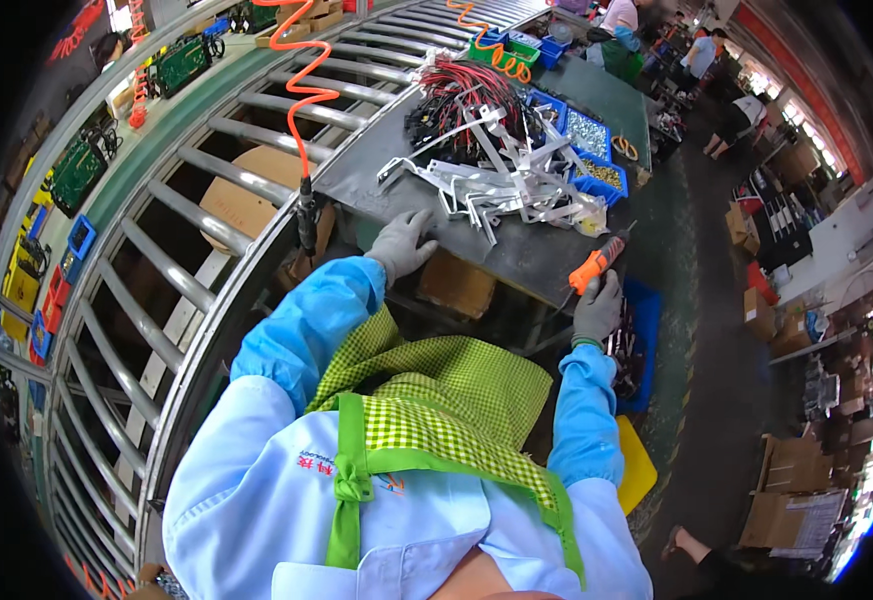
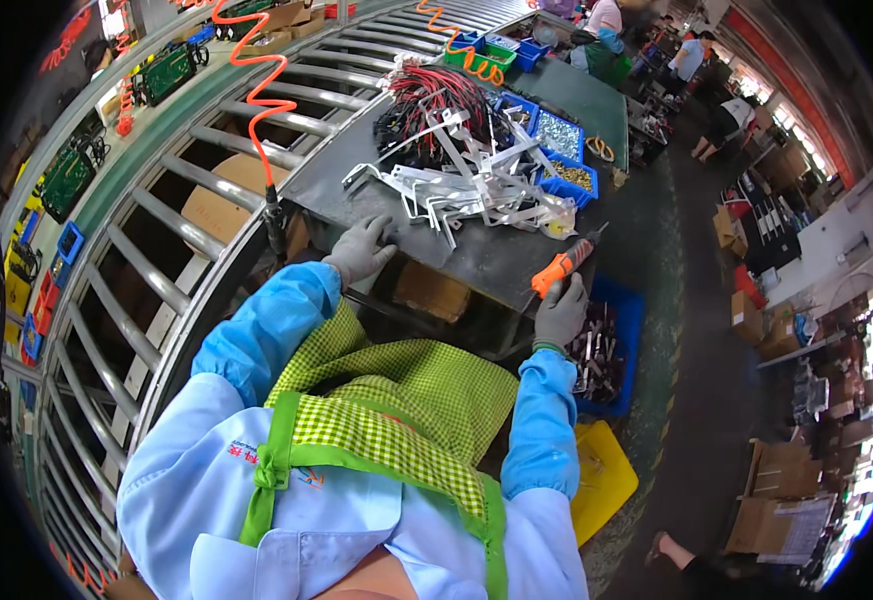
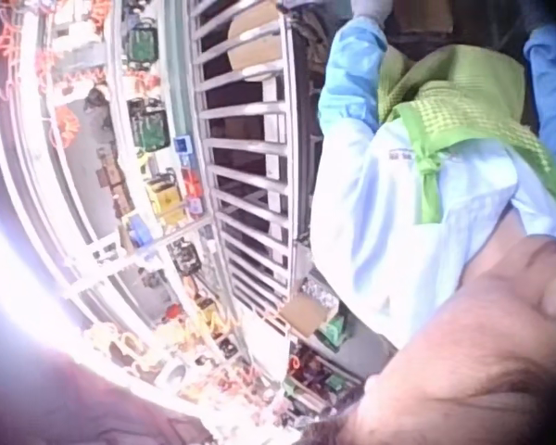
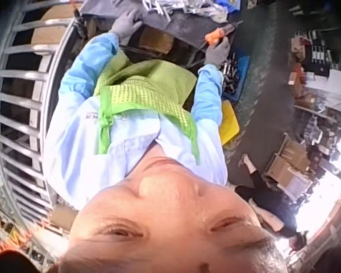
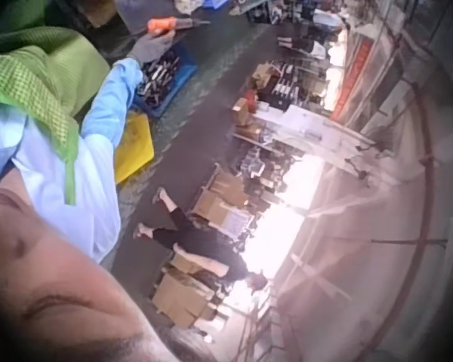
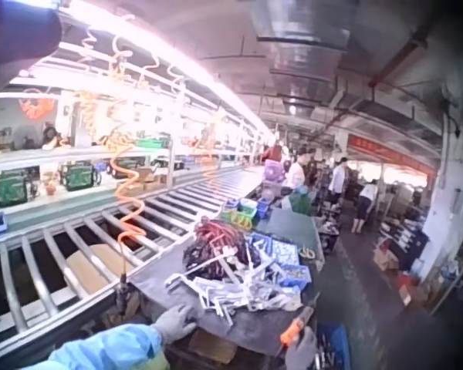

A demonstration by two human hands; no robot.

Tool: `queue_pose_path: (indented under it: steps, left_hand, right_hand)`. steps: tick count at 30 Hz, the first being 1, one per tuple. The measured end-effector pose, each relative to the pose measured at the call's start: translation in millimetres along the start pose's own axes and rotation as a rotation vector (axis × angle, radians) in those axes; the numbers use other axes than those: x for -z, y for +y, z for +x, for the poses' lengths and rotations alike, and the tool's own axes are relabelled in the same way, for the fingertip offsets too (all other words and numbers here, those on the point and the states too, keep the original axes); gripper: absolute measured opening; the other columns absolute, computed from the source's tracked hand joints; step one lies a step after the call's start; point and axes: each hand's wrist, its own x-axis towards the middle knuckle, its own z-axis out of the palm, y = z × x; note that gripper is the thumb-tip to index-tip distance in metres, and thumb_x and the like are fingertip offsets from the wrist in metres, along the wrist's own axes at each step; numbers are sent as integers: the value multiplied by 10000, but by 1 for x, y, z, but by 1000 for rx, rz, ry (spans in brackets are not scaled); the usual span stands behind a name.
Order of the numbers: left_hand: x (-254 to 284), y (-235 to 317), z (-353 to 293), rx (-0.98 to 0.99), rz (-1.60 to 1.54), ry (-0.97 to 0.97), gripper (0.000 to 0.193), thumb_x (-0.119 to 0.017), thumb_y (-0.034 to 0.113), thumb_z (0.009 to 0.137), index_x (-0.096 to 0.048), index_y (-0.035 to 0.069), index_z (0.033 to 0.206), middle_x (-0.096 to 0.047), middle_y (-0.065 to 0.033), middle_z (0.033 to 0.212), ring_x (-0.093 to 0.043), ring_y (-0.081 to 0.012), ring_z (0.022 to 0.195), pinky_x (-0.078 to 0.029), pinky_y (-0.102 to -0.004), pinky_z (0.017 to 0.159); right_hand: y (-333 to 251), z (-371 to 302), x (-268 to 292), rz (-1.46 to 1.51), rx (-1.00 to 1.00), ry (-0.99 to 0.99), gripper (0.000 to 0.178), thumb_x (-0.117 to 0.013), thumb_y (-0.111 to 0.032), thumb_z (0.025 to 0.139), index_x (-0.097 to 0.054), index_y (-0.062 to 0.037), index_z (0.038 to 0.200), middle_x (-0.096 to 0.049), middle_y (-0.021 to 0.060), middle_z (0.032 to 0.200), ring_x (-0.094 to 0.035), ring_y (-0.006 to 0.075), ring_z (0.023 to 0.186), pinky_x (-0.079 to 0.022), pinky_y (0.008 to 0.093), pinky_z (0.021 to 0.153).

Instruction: Manually assemble electronic components and wire harnesses onto a metal bracket using an electric screwdriver.

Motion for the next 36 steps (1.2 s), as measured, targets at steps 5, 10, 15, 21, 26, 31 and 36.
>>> queue_pose_path:
  steps: [5,10,15,21,26,31,36]
  left_hand:
    - [30,9,54,107,-66,-76,510,-611,374,867,-546,82,1279,-540,-221,1296,-509,-395,1207,-425,-472,1005]
    - [29,15,132,109,-4,164,515,-624,330,846,-533,97,1297,-532,-194,1325,-481,-404,1236,-413,-463,1031]
    - [12,6,191,382,201,-10,520,-605,277,842,-505,148,1335,-550,-144,1307,-471,-353,1262,-404,-476,1031]
    - [-5,-15,186,156,198,204,441,-611,142,802,-574,181,1241,-595,-128,1146,-543,-333,1128,-399,-471,1014]
    - [42,21,167,-322,201,409,392,-611,101,790,-598,173,1175,-614,-90,987,-608,-301,961,-411,-472,968]
    - [49,134,124,-674,276,20,415,-649,238,774,-595,108,1164,-628,-119,1028,-612,-298,1020,-431,-467,917]
    - [55,183,88,-1035,-263,-115,405,-746,309,691,-629,85,1008,-614,-176,981,-592,-399,897,-471,-494,756]
  right_hand:
    - [14,3,2,23,76,13,385,-497,-352,969,-571,-86,1237,-650,181,1080,-606,386,984,-469,487,834]
    - [12,4,7,74,86,38,361,-510,-322,968,-574,-78,1226,-645,187,1055,-601,392,963,-471,487,809]
    - [5,5,16,159,76,-97,385,-572,-273,939,-563,-52,1254,-630,198,1098,-592,388,1007,-469,464,875]
    - [7,40,65,327,-89,-316,487,-615,-272,931,-488,9,1307,-550,210,1217,-567,352,1055,-462,415,926]
    - [-92,95,158,149,334,-189,483,-644,-236,881,-510,-10,1286,-528,216,1292,-516,392,1190,-427,444,1010]
    - [-197,83,169,31,605,-239,542,-748,-305,715,-607,-80,1188,-587,158,1198,-488,343,1207,-403,461,1000]
    - [-143,28,115,-376,327,-497,154,-559,-209,865,-593,-125,989,-664,96,796,-653,314,589,-476,479,439]
